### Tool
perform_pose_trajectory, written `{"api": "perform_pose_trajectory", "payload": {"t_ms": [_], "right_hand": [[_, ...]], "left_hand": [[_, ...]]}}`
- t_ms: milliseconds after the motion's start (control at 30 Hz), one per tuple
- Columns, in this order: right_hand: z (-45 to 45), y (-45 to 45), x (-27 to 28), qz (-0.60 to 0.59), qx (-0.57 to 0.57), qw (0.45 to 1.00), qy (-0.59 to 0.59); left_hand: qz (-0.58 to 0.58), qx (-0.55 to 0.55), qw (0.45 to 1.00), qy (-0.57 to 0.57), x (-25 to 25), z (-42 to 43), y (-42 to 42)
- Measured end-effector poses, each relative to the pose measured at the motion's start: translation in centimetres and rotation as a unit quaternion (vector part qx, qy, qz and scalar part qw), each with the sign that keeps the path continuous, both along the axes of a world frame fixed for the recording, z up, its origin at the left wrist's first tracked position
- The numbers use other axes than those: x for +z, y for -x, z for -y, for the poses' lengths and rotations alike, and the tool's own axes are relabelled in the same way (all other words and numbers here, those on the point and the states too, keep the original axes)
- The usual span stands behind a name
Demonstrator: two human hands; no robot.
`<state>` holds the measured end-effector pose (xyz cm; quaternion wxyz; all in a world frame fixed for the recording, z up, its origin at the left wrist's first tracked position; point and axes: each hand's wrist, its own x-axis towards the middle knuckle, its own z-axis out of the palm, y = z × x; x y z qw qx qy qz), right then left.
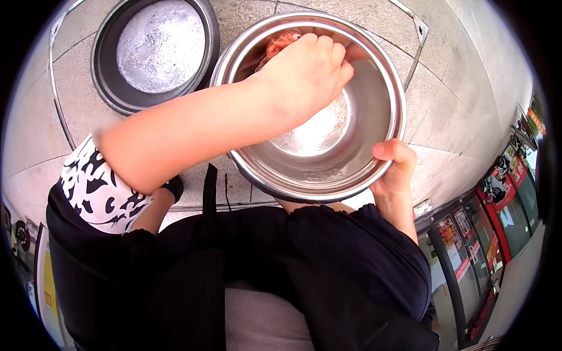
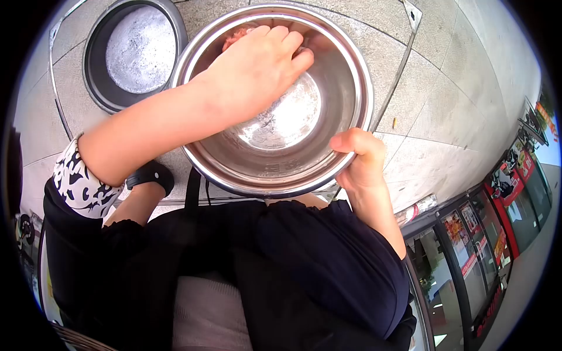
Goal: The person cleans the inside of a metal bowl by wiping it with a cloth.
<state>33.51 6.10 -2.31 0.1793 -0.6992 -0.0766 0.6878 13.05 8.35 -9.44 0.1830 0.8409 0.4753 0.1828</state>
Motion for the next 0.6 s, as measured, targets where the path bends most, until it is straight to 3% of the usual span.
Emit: {"api": "perform_pose_trajectory", "payload": {"t_ms": [67, 100, 167, 233, 300, 333, 433, 467, 500, 600], "right_hand": [[-0.1, 0.3, 0.0, 0.031, -0.006, 0.999, -0.002], [-0.4, 1.2, 0.5, 0.033, 0.005, 0.999, -0.005], [-0.8, 2.1, 0.9, 0.034, 0.017, 0.999, -0.008], [-0.8, 1.9, 0.6, 0.029, 0.009, 0.999, -0.025], [-0.4, 0.7, -0.1, 0.03, 0.005, 0.999, -0.027], [-0.3, 0.5, -0.2, 0.035, -0.004, 0.999, -0.035], [0.0, -0.3, -0.9, 0.027, -0.005, 0.999, -0.038], [-0.2, 0.6, -0.4, 0.028, 0.02, 0.999, -0.03], [-0.3, 1.2, -0.2, 0.027, 0.045, 0.998, -0.021], [-0.4, 1.8, -0.2, 0.018, 0.029, 0.999, -0.012]], "left_hand": [[-0.223, -0.082, 0.97, 0.05, 0.2, 0.3, -0.6], [-0.222, -0.079, 0.97, 0.051, 0.2, -0.2, -0.8], [-0.171, -0.157, 0.92, 0.315, 0.2, -1.1, -0.7], [-0.113, -0.124, 0.908, 0.383, 0.9, -0.3, -0.6], [0.105, -0.118, 0.836, 0.525, 2.1, 1.5, -0.9], [0.099, -0.126, 0.838, 0.522, 2.5, 1.7, -1.3], [0.238, 0.061, 0.823, 0.512, 1.4, 1.3, -1.8], [0.21, 0.074, 0.88, 0.419, 0.4, 1.1, -2.0], [0.211, 0.076, 0.879, 0.422, -0.2, 0.8, -2.1], [0.106, 0.064, 0.948, 0.294, -1.7, -0.4, -2.4]]}}
